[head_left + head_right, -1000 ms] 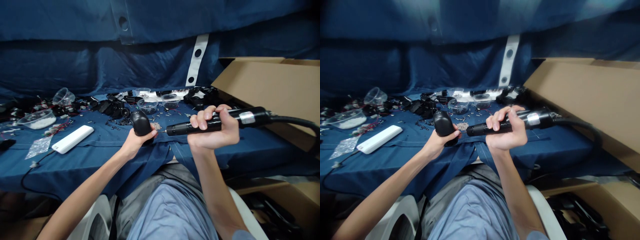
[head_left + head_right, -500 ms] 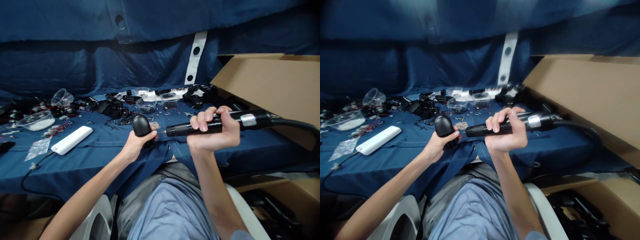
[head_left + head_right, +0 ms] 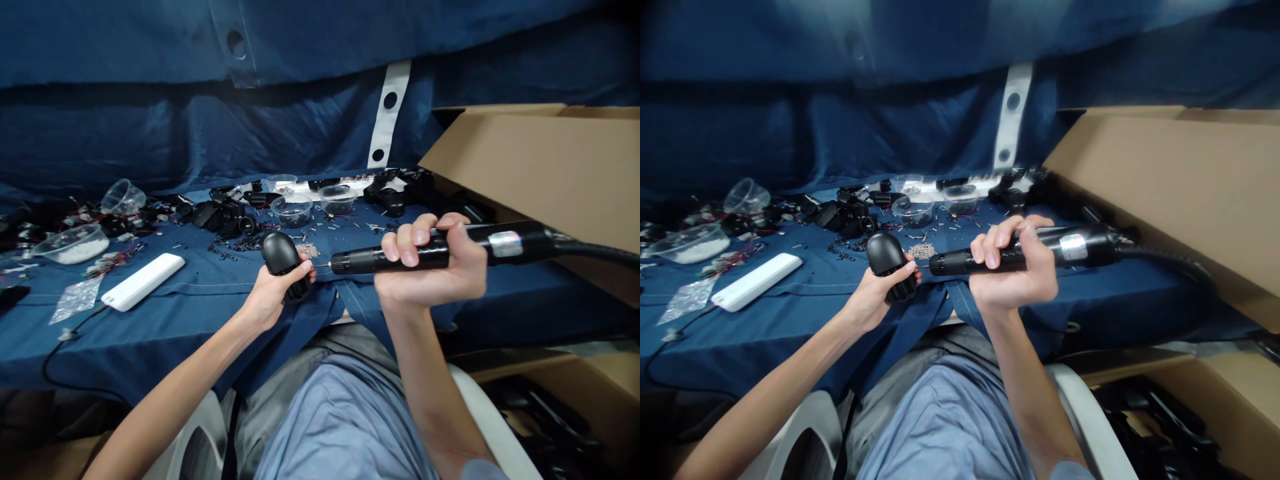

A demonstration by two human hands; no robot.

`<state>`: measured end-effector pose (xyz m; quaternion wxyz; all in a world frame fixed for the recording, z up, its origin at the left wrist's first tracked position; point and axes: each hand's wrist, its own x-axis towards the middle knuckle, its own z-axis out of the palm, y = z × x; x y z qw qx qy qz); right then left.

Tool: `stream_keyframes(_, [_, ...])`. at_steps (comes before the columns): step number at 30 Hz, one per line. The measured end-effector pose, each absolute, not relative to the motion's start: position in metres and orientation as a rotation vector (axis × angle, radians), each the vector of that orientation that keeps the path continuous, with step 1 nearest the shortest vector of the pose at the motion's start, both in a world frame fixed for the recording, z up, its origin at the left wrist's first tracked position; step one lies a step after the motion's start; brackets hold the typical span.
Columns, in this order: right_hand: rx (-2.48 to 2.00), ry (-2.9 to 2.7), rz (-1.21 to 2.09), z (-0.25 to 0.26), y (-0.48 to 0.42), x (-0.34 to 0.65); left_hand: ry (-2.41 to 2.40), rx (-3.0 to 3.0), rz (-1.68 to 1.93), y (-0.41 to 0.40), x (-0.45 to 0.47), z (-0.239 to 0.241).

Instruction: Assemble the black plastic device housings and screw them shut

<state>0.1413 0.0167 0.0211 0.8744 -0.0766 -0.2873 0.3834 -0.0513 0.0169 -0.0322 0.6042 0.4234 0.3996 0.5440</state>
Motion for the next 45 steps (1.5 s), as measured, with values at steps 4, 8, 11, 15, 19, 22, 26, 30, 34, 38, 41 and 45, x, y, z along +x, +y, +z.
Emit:
stream_keyframes(4, [-0.163,-0.592,0.82,0.02,0.016,0.14,0.923,0.943,1.261,0.015,-0.05,-0.032])
stream_keyframes(8, [-0.149,-0.58,0.825,0.02,0.013,0.138,0.92,0.927,1.269,0.011,-0.049,-0.029])
stream_keyframes(11, [-0.143,-0.588,0.816,0.02,0.01,0.137,0.939,0.91,1.296,0.007,-0.046,-0.028])
stream_keyframes(15, [-0.156,-0.624,0.786,0.019,0.005,0.136,0.955,0.879,1.364,0.0,-0.041,-0.028])
stream_keyframes(19, [-0.155,-0.648,0.781,0.018,-0.001,0.134,0.963,0.809,1.399,-0.004,-0.037,-0.03])
stream_keyframes(22, [-0.144,-0.653,0.791,0.018,-0.003,0.133,0.957,0.789,1.406,-0.006,-0.036,-0.031])
stream_keyframes(26, [-0.111,-0.662,0.794,0.019,-0.004,0.135,0.915,0.834,1.373,-0.011,-0.038,-0.031])
stream_keyframes(30, [-0.117,-0.711,0.803,0.02,-0.014,0.147,0.744,0.945,1.282,-0.023,-0.043,-0.038])
stream_keyframes(34, [-0.138,-0.794,0.9,0.017,-0.035,0.156,0.585,1.117,1.271,-0.035,-0.051,-0.049])
stream_keyframes(38, [-0.138,-0.858,0.971,0.013,-0.048,0.152,0.53,1.223,1.261,-0.042,-0.057,-0.047])
stream_keyframes(41, [-0.14,-0.868,0.985,0.012,-0.049,0.147,0.571,1.244,1.256,-0.045,-0.059,-0.041])
stream_keyframes(45, [-0.134,-0.853,0.994,0.014,-0.047,0.145,0.58,1.231,1.271,-0.044,-0.059,-0.037])
